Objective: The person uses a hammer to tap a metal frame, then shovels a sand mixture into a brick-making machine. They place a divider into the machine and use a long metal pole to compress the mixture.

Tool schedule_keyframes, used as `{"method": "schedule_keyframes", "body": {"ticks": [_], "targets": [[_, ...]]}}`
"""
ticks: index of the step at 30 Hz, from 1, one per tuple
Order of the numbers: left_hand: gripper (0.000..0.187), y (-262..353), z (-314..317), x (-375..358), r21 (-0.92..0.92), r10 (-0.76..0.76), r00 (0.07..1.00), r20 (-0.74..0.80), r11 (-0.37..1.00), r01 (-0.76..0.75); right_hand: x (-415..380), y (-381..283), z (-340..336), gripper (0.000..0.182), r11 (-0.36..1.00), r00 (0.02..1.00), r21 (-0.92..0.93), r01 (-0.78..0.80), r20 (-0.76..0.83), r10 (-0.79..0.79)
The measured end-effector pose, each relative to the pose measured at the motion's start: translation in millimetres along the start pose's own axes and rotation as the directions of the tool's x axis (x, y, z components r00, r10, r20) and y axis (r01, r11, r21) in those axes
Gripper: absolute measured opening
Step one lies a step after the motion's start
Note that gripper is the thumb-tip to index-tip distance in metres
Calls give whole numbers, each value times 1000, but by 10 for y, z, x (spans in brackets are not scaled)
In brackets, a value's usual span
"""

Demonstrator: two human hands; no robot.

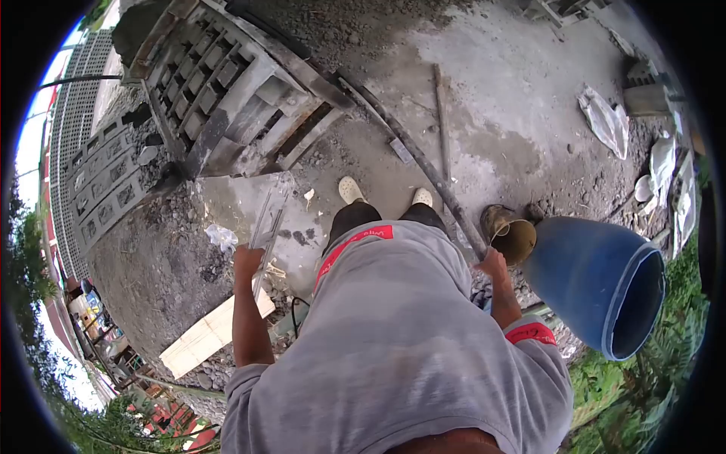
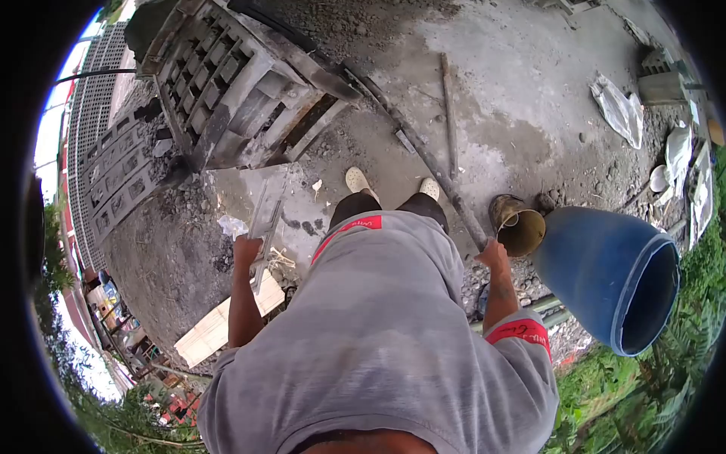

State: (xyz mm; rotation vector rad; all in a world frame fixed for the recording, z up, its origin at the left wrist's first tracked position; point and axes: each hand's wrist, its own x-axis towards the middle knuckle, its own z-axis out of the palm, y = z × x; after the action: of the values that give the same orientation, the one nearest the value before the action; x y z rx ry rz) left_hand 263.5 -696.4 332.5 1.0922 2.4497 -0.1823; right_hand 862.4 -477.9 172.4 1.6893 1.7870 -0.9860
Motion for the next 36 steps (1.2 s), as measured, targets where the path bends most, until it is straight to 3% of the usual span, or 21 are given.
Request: {"method": "schedule_keyframes", "body": {"ticks": [1,3,4,7,9,13,14,16,17,18,19,21,23,25,27,28,29,31,33,35,36], "targets": [[26,138,11,-58,13,1,1000,14,1000,-1,51,83,21,59,1000,1000,7,-8,16,8],[26,417,-72,-232,-172,-259,966,10,951,257,98,98,50,59,999,997,37,-25,73,22],[27,-251,392,-102,-68,-186,981,48,979,189,173,157,122,59,999,994,31,-43,106,40],[32,471,-63,-389,-211,-313,945,93,921,326,292,300,211,57,994,983,50,-93,160,84],[34,453,-60,-454,-157,-352,928,122,916,368,284,282,182,54,993,975,71,-89,210,72],[37,178,53,-491,-62,-389,915,102,916,396,188,313,153,55,937,996,349,-1,84,-30],[34,91,140,-472,44,-360,933,13,932,359,145,280,79,55,938,997,347,0,76,-28],[31,201,112,-510,-3,-363,928,81,931,365,67,186,-91,54,922,938,363,-133,347,-2],[27,330,37,-502,-43,-364,920,147,926,374,54,143,-149,54,925,943,358,-126,334,0],[21,5,271,-463,29,-144,976,165,990,141,17,99,-195,52,954,941,264,-143,334,49],[21,-257,554,-367,43,-183,966,181,983,178,-33,48,-229,49,973,939,168,-161,329,98],[23,-139,574,-324,-4,-69,978,198,997,71,-6,147,-33,48,979,955,86,-183,253,156],[23,-482,1107,-96,174,66,969,237,979,-110,-57,7,-133,46,972,951,21,-234,213,224],[23,-404,1333,34,38,-94,980,178,995,88,-257,-299,-403,45,964,938,27,-266,236,253],[22,-290,1413,213,76,100,961,257,989,-123,-350,-411,-524,46,942,918,-65,-330,210,336],[21,-247,1568,310,-73,-188,943,275,974,215,-367,-405,-561,46,937,917,-89,-337,193,348],[21,-270,1724,351,-94,-190,939,286,970,224,-371,-421,-564,46,919,904,-125,-373,173,390],[20,-405,1847,578,50,211,923,321,970,-239,-353,-549,-557,46,901,892,-148,-409,145,429],[21,-379,1803,737,-26,148,940,307,989,-147,-432,-563,-666,47,881,869,-179,-437,169,466],[24,-506,1960,966,-15,307,903,301,948,-317,-328,-323,-665,47,873,865,-200,-445,158,477],[28,-503,1946,1032,-248,29,954,298,967,48,-409,-263,-559,48,869,859,-203,-451,164,484]]}}
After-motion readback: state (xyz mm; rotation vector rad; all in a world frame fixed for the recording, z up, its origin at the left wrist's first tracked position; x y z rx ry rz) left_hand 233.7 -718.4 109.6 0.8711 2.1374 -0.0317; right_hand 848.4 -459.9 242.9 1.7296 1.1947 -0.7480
